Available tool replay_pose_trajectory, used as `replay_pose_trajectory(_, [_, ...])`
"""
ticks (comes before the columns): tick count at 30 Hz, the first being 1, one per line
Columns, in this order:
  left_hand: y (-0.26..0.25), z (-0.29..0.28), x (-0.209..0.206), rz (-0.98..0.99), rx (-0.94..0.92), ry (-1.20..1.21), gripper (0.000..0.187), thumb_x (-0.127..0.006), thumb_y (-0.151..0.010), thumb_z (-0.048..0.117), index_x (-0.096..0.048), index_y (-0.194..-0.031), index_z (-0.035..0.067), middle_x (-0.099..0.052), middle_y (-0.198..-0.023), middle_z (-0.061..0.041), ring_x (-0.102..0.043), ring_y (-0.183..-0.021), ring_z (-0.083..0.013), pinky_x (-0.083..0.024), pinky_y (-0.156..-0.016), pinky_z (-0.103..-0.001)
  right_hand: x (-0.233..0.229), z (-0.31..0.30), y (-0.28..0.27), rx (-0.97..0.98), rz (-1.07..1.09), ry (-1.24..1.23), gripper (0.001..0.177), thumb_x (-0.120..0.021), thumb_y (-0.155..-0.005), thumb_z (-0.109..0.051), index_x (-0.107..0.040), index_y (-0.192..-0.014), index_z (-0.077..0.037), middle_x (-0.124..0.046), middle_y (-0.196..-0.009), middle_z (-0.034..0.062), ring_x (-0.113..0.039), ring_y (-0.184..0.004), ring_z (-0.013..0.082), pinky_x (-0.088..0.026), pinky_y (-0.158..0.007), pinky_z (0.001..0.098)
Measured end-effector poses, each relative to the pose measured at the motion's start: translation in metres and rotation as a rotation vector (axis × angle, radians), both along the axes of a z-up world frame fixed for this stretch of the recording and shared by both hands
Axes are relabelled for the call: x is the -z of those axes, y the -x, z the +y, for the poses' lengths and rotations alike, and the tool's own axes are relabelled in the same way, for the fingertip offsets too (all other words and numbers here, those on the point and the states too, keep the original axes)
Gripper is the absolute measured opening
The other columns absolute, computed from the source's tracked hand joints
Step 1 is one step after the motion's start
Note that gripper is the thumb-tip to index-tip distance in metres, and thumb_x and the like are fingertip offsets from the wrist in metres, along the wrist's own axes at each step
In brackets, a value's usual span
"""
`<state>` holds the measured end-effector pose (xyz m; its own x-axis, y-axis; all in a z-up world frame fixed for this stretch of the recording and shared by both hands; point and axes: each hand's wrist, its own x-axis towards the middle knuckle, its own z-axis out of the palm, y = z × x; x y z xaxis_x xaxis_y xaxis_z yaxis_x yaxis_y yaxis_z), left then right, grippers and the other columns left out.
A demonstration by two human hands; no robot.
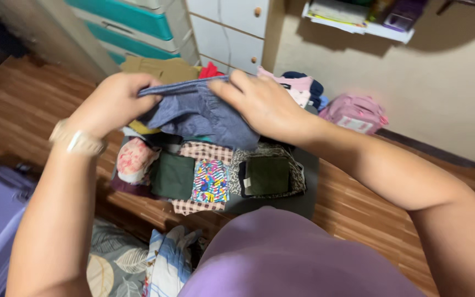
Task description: The person folds various clothing items, including shirts, shorts, and underwear, by hand. They pick up each item from a pile on the bed, fold it neatly, and place it onto a growing stack on a nearby stool.
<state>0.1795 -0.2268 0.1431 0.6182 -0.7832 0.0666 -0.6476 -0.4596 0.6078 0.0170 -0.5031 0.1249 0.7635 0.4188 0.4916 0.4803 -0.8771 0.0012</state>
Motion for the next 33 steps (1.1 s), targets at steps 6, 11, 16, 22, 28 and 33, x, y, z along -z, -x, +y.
replay_pose_trajectory(6, [0.056, -0.010, -0.002, 0.028, -0.233, 0.046, 0.029, -0.078, -0.090, 0.027, -0.067, -0.084, 0.001, -0.056, -0.060, -0.005, -0.048, -0.057, -0.0118, -0.040, -0.052, -0.034, 0.009, -0.010, -0.022, 0.276, -0.006, -0.042, 0.033, -0.075, -0.093, -0.025, -0.062, -0.111, 0.000, -0.064, -0.098, 0.0189, -0.065, -0.079, 0.0386, -0.051, -0.070, 0.0490])
replay_pose_trajectory(11, [0.113, -0.053, 0.024, 0.000, -0.224, 0.453, 0.027, -0.079, -0.087, 0.025, -0.061, -0.089, 0.005, -0.058, -0.072, -0.001, -0.052, -0.060, -0.0087, -0.045, -0.053, -0.029, 0.027, -0.022, -0.043, 0.276, -0.184, -0.001, 0.024, -0.074, -0.089, -0.029, -0.068, -0.086, -0.006, -0.067, -0.073, 0.0110, -0.067, -0.078, 0.0346, -0.052, -0.078, 0.0530])
replay_pose_trajectory(16, [0.121, -0.104, 0.048, -0.415, -0.268, 0.529, 0.027, -0.082, -0.085, 0.022, -0.061, -0.087, 0.005, -0.061, -0.092, -0.013, -0.058, -0.092, -0.0315, -0.046, -0.079, -0.042, 0.048, -0.013, -0.070, 0.231, 0.557, -0.776, 0.031, -0.058, -0.103, -0.034, -0.068, -0.101, -0.004, -0.067, -0.078, 0.0109, -0.059, -0.076, 0.0204, -0.051, -0.070, 0.0351])
replay_pose_trajectory(22, [0.092, -0.077, 0.075, -0.456, -0.006, 0.573, 0.024, -0.056, -0.106, 0.028, -0.073, -0.113, 0.012, -0.069, -0.124, -0.005, -0.060, -0.121, -0.0285, -0.044, -0.106, -0.046, 0.025, -0.024, -0.063, -0.222, 0.878, -1.041, 0.044, -0.067, -0.098, -0.018, -0.058, -0.139, -0.004, -0.070, -0.122, 0.0060, -0.064, -0.104, 0.0108, -0.055, -0.092, 0.0303])
replay_pose_trajectory(28, [0.032, -0.054, 0.139, 0.998, 0.019, 1.149, 0.070, -0.034, -0.109, 0.063, -0.055, -0.150, 0.009, -0.055, -0.156, -0.016, -0.046, -0.150, -0.0331, -0.033, -0.128, -0.053, -0.028, -0.047, -0.059, -0.394, 1.117, -1.206, 0.035, -0.067, -0.098, -0.008, -0.064, -0.131, 0.001, -0.074, -0.119, 0.0087, -0.071, -0.106, 0.0169, -0.058, -0.097, 0.0323])
replay_pose_trajectory(33, [0.086, -0.065, 0.199, 1.877, 0.122, 1.062, 0.096, -0.032, -0.091, 0.080, -0.035, -0.160, 0.013, -0.041, -0.162, -0.011, -0.035, -0.150, -0.0355, -0.022, -0.118, -0.066, -0.034, -0.073, -0.077, -0.103, 0.930, -0.899, 0.034, -0.071, -0.098, -0.013, -0.064, -0.126, 0.004, -0.072, -0.111, 0.0111, -0.070, -0.094, 0.0189, -0.058, -0.084, 0.0334])
